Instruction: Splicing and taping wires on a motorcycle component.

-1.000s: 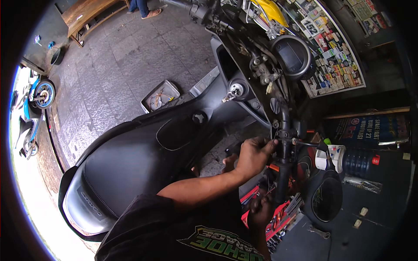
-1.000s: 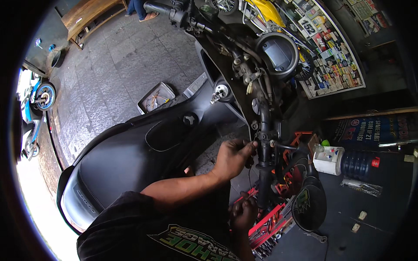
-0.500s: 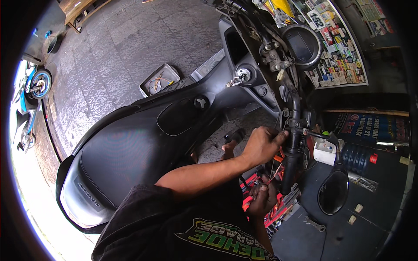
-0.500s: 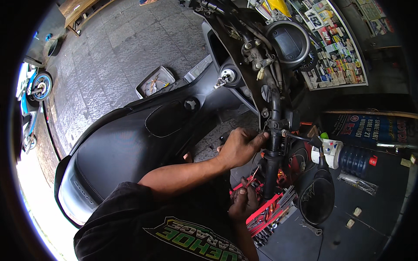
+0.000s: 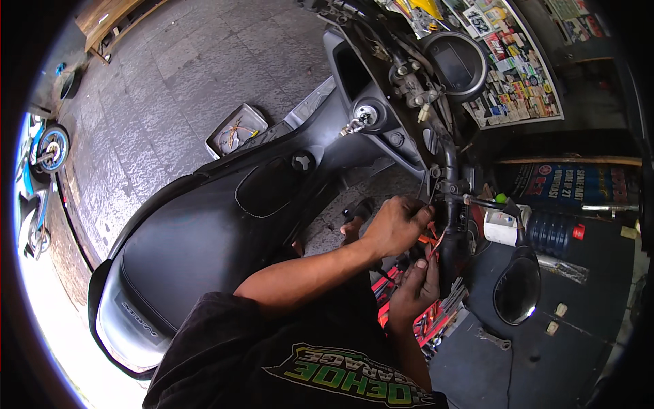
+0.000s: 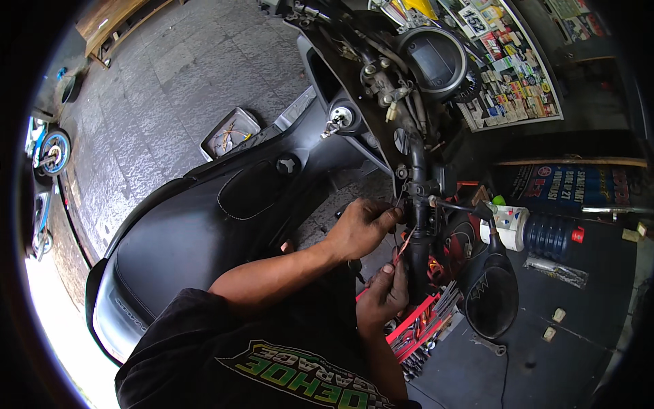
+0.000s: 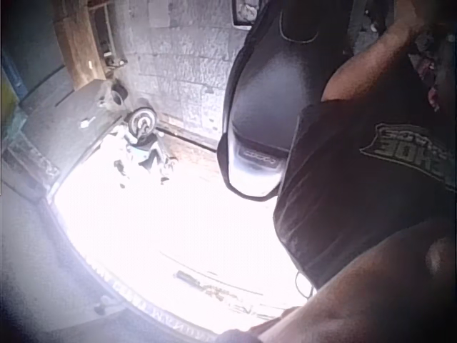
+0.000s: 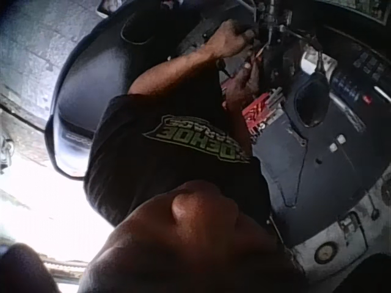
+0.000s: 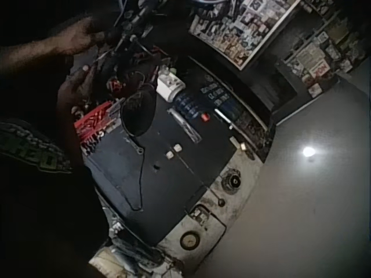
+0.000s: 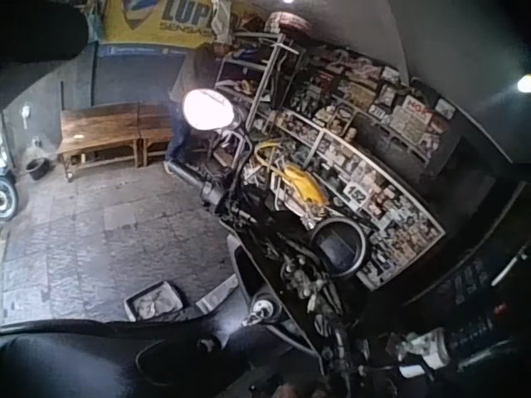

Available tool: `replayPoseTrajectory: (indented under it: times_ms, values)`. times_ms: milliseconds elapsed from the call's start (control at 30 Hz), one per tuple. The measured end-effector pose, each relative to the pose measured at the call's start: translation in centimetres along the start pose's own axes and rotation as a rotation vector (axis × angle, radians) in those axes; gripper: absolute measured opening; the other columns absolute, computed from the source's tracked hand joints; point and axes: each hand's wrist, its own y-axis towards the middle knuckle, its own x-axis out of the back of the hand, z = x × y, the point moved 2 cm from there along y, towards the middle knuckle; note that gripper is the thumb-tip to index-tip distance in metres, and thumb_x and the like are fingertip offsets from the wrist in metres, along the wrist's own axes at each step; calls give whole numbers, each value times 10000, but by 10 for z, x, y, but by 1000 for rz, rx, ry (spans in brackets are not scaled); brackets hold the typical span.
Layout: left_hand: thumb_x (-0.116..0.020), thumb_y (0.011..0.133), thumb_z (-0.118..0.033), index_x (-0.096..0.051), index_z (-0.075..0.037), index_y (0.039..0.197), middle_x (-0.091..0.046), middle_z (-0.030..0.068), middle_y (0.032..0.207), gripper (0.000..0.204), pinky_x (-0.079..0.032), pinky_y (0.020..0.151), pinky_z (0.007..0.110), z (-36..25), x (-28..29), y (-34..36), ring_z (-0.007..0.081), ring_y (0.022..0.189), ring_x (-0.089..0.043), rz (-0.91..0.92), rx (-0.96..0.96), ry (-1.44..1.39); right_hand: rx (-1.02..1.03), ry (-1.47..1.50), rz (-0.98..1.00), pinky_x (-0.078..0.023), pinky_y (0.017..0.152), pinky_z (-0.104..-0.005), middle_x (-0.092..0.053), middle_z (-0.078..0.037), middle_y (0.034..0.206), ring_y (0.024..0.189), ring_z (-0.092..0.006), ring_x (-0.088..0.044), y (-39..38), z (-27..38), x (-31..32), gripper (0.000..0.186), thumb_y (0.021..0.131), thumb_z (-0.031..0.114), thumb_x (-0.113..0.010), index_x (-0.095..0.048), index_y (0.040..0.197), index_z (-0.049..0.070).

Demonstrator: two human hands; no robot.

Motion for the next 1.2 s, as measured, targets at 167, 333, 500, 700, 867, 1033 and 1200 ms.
replayPoseTrajectory:
  times_ms: [167,333,500,700,867,1033,1200]
  values:
    - [-542,953,-319,-699,47,877,-648,250,717,406,-496,693,468,-7,9,11,402,715,-665,73,-35,25,163,-223,26,-329,468,-205,-476,37,698,537,-22,-388,19,-14,-1,347,1019,118,-476,-570,1301,-62]
    - [-579,942,-243,-694,34,930,-655,204,758,301,-499,642,455,-32,29,7,373,694,-644,25,-133,607,146,-169,-23,-330,444,-208,-511,28,718,526,-26,-403,28,-16,-13,332,1013,110,-485,-590,1287,-45]
    - [-612,837,-63,-683,-33,1052,-650,173,981,228,-494,763,441,-91,46,35,356,858,-616,-107,-676,580,120,-142,-60,-319,438,-207,-444,59,661,504,-22,-367,27,-12,-20,330,1017,116,-482,-594,1282,-46]
    - [-613,758,-58,-696,-108,1090,-578,108,1189,346,-394,999,428,-120,38,107,315,1083,-515,376,-1061,852,-43,258,-3,-302,444,-210,-394,78,647,501,-16,-338,26,15,-32,359,1020,151,-484,-573,1307,-45]
    - [-602,777,-176,-729,-128,1029,-581,103,1177,286,-386,1043,456,-122,34,138,317,1129,-510,649,-985,1157,-149,364,-18,-312,443,-217,-408,58,659,500,-24,-350,26,15,-36,394,1014,224,-512,-577,1296,-44]
    - [-655,758,-225,-696,-140,1136,-567,112,1215,389,-399,1045,478,-135,29,127,341,1199,-495,626,-874,1298,-219,483,-12,-385,496,-212,-562,-36,770,593,-65,-487,36,4,-41,448,1005,284,-543,-559,1279,-70]
    - [-708,720,-174,-665,-173,1202,-533,119,1280,484,-400,1062,464,-146,25,126,360,1269,-455,805,-857,1592,-143,335,70,-389,498,-215,-555,-16,789,586,-59,-474,47,-7,-39,338,1013,199,-535,-603,1243,-39]
